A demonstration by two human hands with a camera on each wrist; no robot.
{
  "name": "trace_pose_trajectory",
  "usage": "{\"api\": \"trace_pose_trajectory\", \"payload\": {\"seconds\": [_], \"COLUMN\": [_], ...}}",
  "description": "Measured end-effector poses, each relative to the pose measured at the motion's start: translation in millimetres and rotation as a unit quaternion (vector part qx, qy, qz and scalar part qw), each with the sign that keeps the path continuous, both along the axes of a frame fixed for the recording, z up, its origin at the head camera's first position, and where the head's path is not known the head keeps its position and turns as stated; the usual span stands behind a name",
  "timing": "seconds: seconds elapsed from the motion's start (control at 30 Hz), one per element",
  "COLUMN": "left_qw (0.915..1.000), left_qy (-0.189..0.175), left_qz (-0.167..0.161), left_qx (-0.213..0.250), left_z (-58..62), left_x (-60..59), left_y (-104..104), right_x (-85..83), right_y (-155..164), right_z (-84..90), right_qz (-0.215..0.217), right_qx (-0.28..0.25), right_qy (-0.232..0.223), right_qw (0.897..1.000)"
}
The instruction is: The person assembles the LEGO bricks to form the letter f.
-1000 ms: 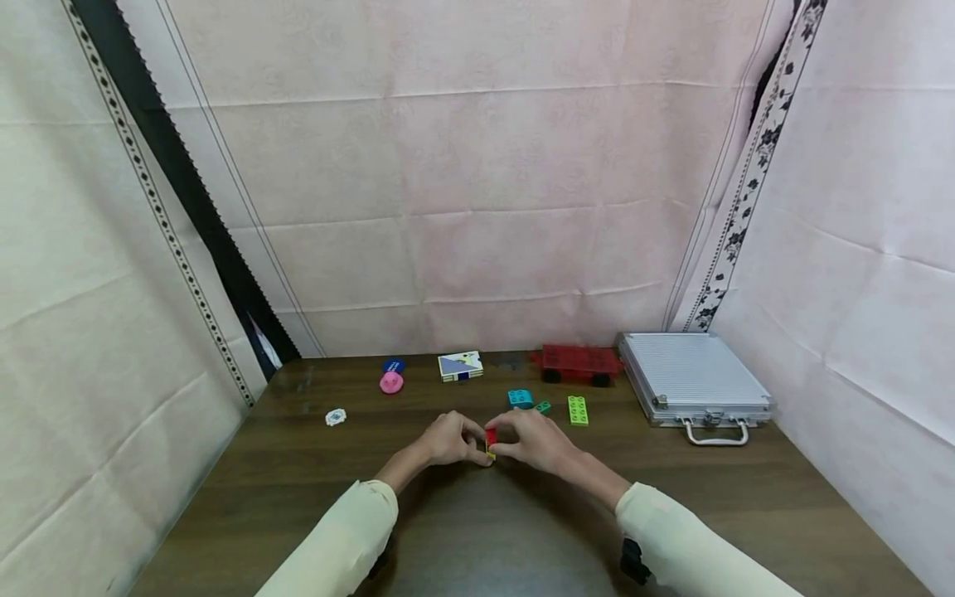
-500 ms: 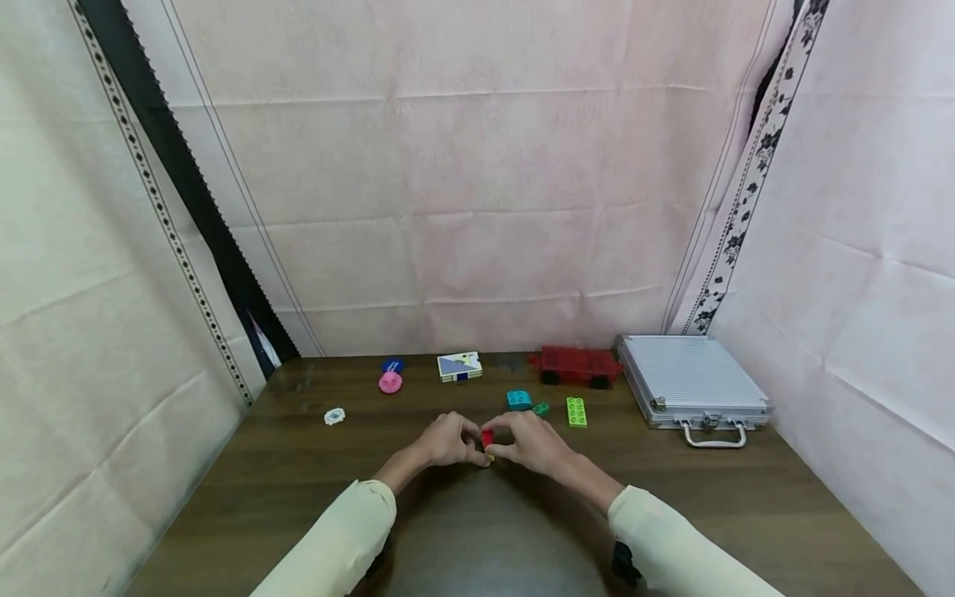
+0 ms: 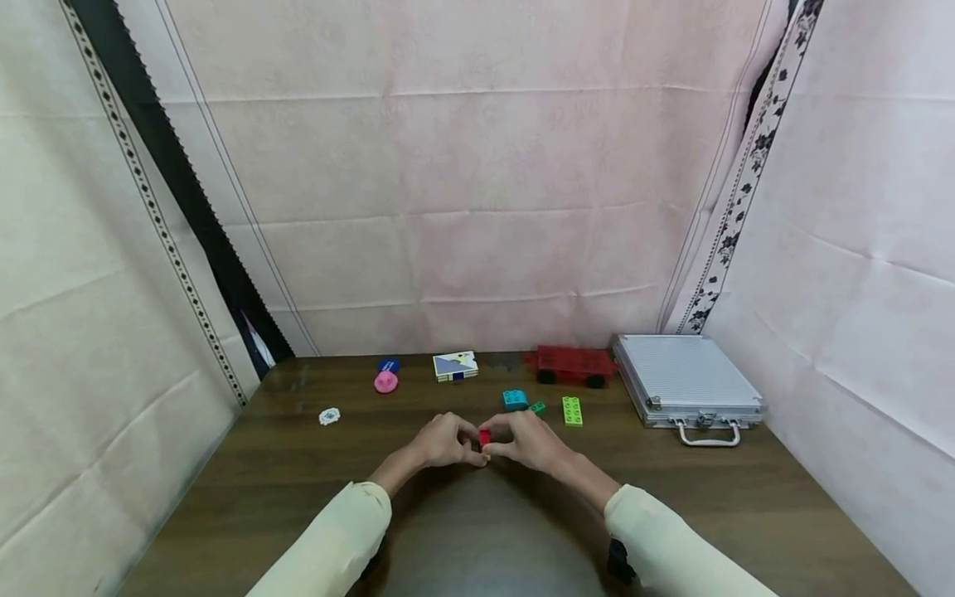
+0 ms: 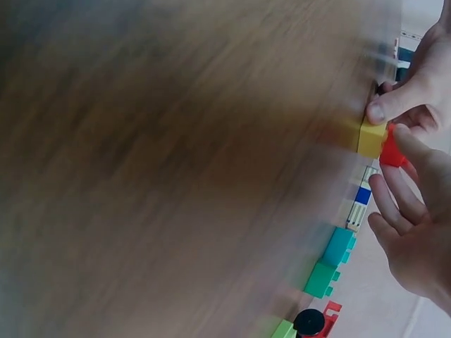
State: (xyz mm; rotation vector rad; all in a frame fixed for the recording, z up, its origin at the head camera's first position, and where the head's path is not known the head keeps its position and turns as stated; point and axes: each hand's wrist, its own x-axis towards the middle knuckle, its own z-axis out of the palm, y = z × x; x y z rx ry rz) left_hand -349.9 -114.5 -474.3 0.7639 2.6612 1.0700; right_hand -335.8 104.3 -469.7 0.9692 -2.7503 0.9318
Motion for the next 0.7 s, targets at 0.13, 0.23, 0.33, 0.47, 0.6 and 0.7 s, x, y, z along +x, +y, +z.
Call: {"api": "trace_pose_trajectory", "payload": {"seconds": [0.13, 0.23, 0.33, 0.47, 0.6, 0.7], "left_qw": [0.9999, 0.9997, 0.9992, 0.999, 0.9989, 0.9987], "left_qy": [0.006, 0.013, 0.021, 0.026, 0.029, 0.028], "left_qz": [-0.002, -0.005, -0.005, -0.001, 0.007, 0.016], "left_qx": [-0.01, -0.021, -0.033, -0.037, -0.035, -0.04], "left_z": [2.0, 2.7, 2.3, 1.5, 0.6, -0.3], "left_x": [1.7, 1.8, 0.5, 0.4, 2.8, 4.8], "left_y": [0, 0, 0, 1, 2, 2], "right_x": [0.0, 1.2, 2.0, 3.3, 5.9, 6.4], "right_y": [1, 0, -1, -1, 4, 12], "right_z": [-1.0, -3.1, -5.7, -6.3, -3.2, 0.8], "right_qz": [0.0, 0.003, 0.003, -0.002, -0.007, -0.011], "right_qx": [-0.002, -0.007, -0.009, 0.002, 0.025, 0.025], "right_qy": [-0.003, -0.001, 0.005, 0.023, 0.043, 0.051], "right_qw": [1.0, 1.0, 1.0, 1.0, 0.999, 0.998]}}
